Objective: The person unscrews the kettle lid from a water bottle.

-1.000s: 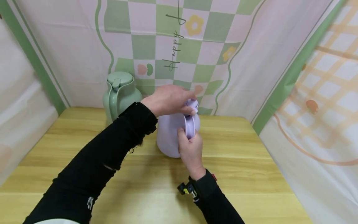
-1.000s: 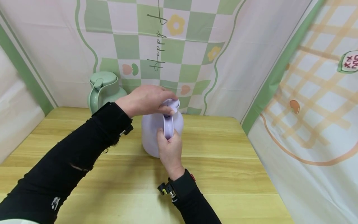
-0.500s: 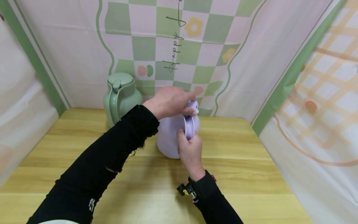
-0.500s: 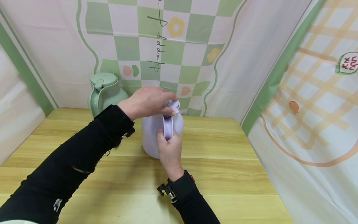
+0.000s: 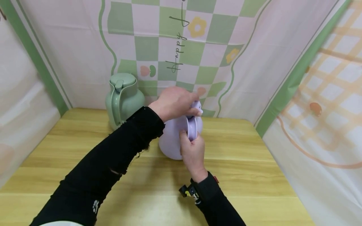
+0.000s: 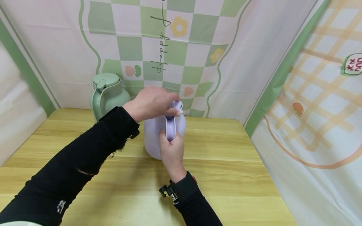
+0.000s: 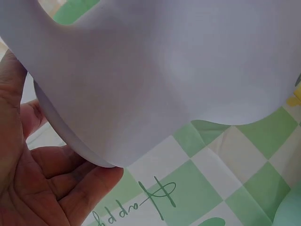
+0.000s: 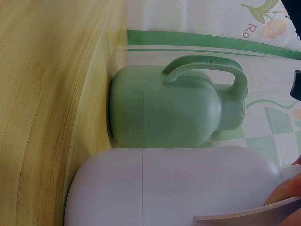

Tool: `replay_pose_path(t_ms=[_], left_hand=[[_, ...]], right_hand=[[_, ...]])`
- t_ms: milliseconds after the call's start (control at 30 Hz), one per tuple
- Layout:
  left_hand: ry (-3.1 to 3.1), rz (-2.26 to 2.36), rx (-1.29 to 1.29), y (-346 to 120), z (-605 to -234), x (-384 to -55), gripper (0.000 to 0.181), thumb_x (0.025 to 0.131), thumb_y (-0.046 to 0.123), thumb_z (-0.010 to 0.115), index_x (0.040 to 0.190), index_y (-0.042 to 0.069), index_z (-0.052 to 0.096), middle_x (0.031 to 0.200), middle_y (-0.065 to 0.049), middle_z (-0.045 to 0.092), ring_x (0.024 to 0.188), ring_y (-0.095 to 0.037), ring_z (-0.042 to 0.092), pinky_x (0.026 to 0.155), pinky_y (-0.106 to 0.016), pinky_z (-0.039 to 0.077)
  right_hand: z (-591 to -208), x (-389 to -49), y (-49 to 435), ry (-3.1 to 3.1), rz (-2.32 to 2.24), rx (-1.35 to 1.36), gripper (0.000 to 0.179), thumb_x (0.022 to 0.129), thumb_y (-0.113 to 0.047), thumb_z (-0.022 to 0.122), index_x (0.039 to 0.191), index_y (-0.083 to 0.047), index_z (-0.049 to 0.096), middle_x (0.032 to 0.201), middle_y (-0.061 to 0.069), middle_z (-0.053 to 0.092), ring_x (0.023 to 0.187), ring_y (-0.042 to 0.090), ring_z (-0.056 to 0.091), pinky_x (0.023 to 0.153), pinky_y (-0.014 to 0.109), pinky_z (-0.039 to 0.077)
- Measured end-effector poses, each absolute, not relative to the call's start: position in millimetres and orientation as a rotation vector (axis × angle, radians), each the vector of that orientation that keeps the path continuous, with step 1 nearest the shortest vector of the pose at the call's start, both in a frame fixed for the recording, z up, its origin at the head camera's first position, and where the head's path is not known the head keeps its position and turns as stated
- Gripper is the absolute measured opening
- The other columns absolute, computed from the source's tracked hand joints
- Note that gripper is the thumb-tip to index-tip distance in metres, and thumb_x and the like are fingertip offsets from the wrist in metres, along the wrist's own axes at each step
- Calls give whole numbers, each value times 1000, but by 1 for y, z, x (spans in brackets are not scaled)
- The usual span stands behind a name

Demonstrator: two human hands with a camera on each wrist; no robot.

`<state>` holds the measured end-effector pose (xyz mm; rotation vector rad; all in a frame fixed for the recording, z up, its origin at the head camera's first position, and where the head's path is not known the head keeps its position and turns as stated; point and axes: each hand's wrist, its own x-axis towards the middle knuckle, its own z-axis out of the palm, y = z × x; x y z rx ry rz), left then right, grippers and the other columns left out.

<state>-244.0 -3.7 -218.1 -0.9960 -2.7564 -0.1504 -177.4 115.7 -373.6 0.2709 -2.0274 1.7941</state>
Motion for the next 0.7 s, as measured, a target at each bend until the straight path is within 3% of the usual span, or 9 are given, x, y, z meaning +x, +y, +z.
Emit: replay_pose_path(t_ms=[67, 300, 400, 600, 700], left_hand=[[-2751, -148, -994, -4, -219, -244, 43, 97, 60, 63, 106, 18, 65, 77, 0, 57, 71, -21, 60, 60, -36, 45], [-2717, -123, -990, -4, -220, -246, 58, 96, 63, 62, 137, 21, 57, 72, 1, 54, 66, -20, 57, 56, -36, 43], [-2710, -132, -995, -5, -220, -248, 58, 95, 64, 62, 135, 21, 57, 72, 1, 54, 66, -20, 57, 55, -35, 42], [-2725, -217, -1016, -9, -222, -251, 44, 95, 62, 65, 111, 21, 67, 78, 2, 61, 71, -18, 60, 60, -34, 46], [-2731, -243, -1049, -11, -223, -253, 46, 96, 62, 65, 116, 21, 69, 82, 2, 65, 75, -18, 62, 64, -34, 49]], right_hand=[[-374, -178, 116, -2032, 1790, 274, 35, 102, -19, 58, 70, -12, 46, 50, -1, 45, 41, 14, 42, 41, 27, 32], [-373, -180, 114, -2039, 1754, 273, 37, 101, -20, 58, 67, -14, 45, 50, -1, 45, 41, 15, 42, 41, 28, 32], [-373, -180, 113, -2032, 1749, 277, 37, 101, -20, 59, 67, -14, 46, 49, -1, 45, 40, 15, 42, 40, 28, 32], [-373, -180, 110, -2005, 1794, 296, 38, 101, -19, 59, 66, -12, 47, 47, 1, 46, 37, 16, 43, 38, 29, 33], [-374, -180, 108, -1996, 1796, 278, 39, 101, -18, 60, 64, -13, 47, 46, 0, 46, 37, 15, 43, 38, 29, 33]])
